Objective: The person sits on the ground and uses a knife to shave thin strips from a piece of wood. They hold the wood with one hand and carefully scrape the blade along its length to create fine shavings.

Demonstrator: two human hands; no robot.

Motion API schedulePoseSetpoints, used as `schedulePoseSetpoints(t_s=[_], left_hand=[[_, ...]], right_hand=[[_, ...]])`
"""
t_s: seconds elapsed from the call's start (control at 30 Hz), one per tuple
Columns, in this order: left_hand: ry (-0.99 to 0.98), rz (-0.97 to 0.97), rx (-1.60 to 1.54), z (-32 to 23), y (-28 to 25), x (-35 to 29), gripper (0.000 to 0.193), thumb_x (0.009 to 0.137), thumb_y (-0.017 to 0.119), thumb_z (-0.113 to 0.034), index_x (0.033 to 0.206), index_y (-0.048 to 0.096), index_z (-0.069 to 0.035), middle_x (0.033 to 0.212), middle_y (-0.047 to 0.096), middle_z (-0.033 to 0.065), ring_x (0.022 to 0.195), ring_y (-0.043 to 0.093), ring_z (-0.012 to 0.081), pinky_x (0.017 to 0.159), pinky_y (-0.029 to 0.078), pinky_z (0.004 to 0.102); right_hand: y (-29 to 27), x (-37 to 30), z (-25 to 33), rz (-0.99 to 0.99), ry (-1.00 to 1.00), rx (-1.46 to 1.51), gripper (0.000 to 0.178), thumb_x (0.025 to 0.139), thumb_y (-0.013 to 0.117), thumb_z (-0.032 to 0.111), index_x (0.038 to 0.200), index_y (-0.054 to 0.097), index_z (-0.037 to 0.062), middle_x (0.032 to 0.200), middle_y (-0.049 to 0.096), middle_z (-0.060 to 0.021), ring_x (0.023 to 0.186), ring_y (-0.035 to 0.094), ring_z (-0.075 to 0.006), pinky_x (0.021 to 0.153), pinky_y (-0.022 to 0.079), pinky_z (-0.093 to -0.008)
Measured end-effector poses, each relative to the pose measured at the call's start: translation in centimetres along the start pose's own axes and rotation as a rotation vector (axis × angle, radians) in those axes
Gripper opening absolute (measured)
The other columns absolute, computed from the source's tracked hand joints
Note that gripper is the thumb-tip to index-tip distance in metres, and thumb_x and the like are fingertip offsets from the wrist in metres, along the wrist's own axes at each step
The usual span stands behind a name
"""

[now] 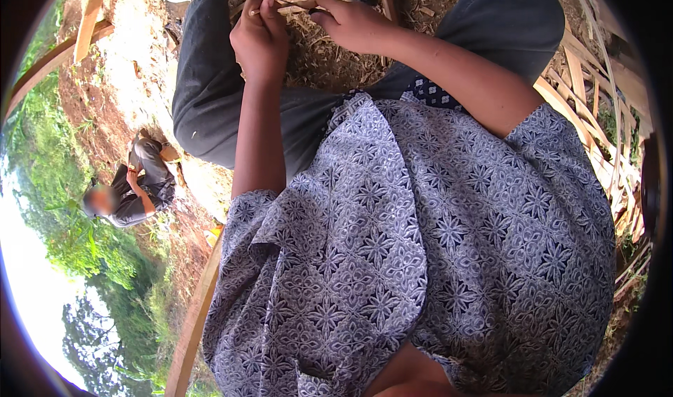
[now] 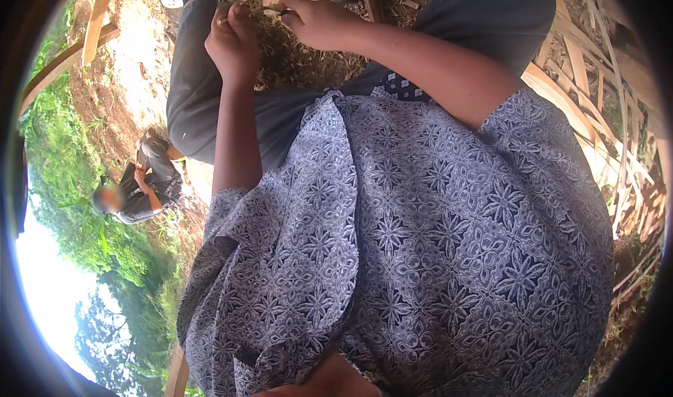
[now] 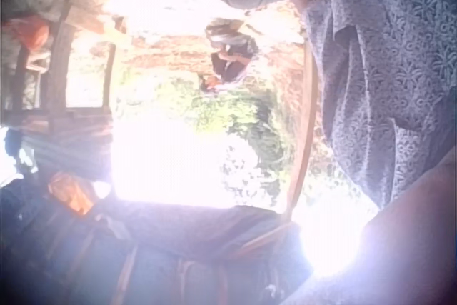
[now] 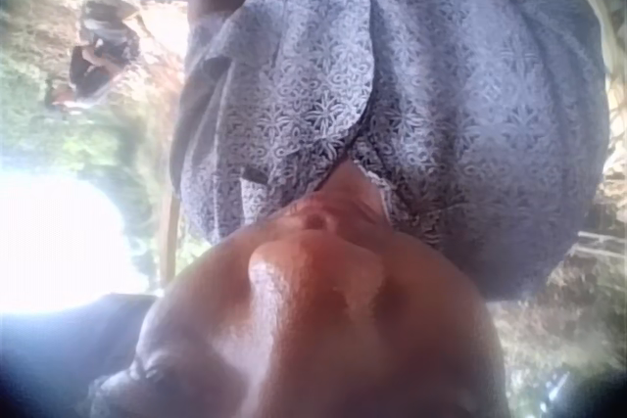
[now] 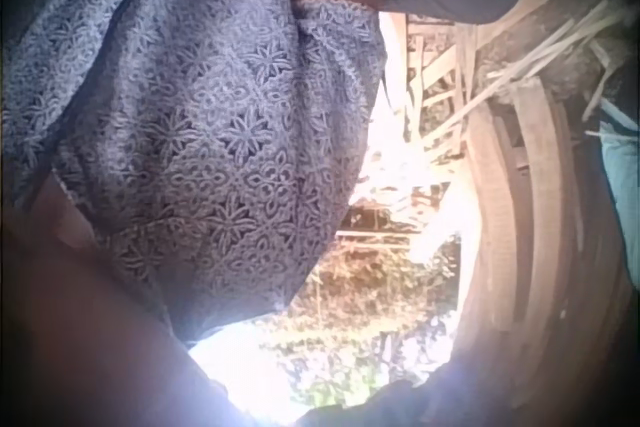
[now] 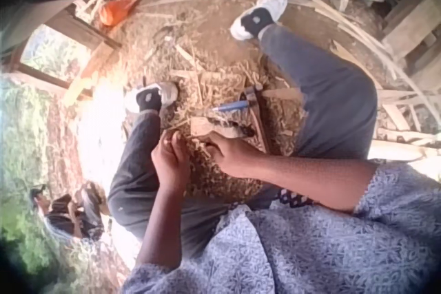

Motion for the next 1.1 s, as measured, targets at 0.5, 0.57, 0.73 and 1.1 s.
schedulePoseSetpoints(t_s=[0.5, 0.57, 0.73, 1.1], left_hand=[[0.057, 0.056, -0.078, 0.5, -1.1, -2.1, 0.030, 0.105, 0.045, -0.024, 0.086, 0.059, -0.005, 0.067, 0.063, 0.0075, 0.061, 0.064, 0.0240, 0.060, 0.050, 0.0341], [0.095, 0.064, -0.056, 0.8, -1.2, -2.6, 0.029, 0.105, 0.044, -0.022, 0.087, 0.059, -0.005, 0.069, 0.062, 0.0081, 0.063, 0.064, 0.0249, 0.061, 0.050, 0.0352], [0.078, 0.073, -0.078, 0.9, -1.1, -3.2, 0.039, 0.107, 0.039, -0.032, 0.092, 0.061, -0.004, 0.070, 0.064, 0.0080, 0.060, 0.064, 0.0207, 0.059, 0.050, 0.0337], [0.076, 0.117, -0.066, 0.2, -0.8, -2.8, 0.027, 0.105, 0.043, -0.021, 0.091, 0.059, -0.004, 0.071, 0.063, 0.0095, 0.065, 0.064, 0.0257, 0.062, 0.050, 0.0365]], right_hand=[[0.6, -0.3, -3.3, 0.097, 0.168, 0.103, 0.035, 0.104, 0.048, 0.033, 0.136, 0.052, 0.0212, 0.071, 0.059, -0.0088, 0.055, 0.057, -0.0195, 0.057, 0.047, -0.0375], [-0.7, -1.6, 0.6, 0.129, 0.097, 0.069, 0.036, 0.102, 0.051, 0.033, 0.135, 0.054, 0.0205, 0.081, 0.066, -0.0109, 0.069, 0.067, -0.0265, 0.073, 0.051, -0.0440], [-0.8, -2.7, -2.6, 0.084, 0.174, 0.052, 0.033, 0.102, 0.051, 0.030, 0.133, 0.056, 0.0197, 0.072, 0.063, -0.0102, 0.063, 0.065, -0.0207, 0.062, 0.048, -0.0404], [-0.9, -0.1, -6.5, -0.059, 0.271, -0.048, 0.027, 0.100, 0.056, 0.034, 0.121, 0.062, 0.0172, 0.087, 0.070, -0.0119, 0.081, 0.070, -0.0289, 0.071, 0.051, -0.0410]])
Point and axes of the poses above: each hand's wrist, its own x-axis towards the middle knuckle, its own y-axis out of the palm, z = x × y, the point moved 6 cm from there along x, towards the middle knuckle
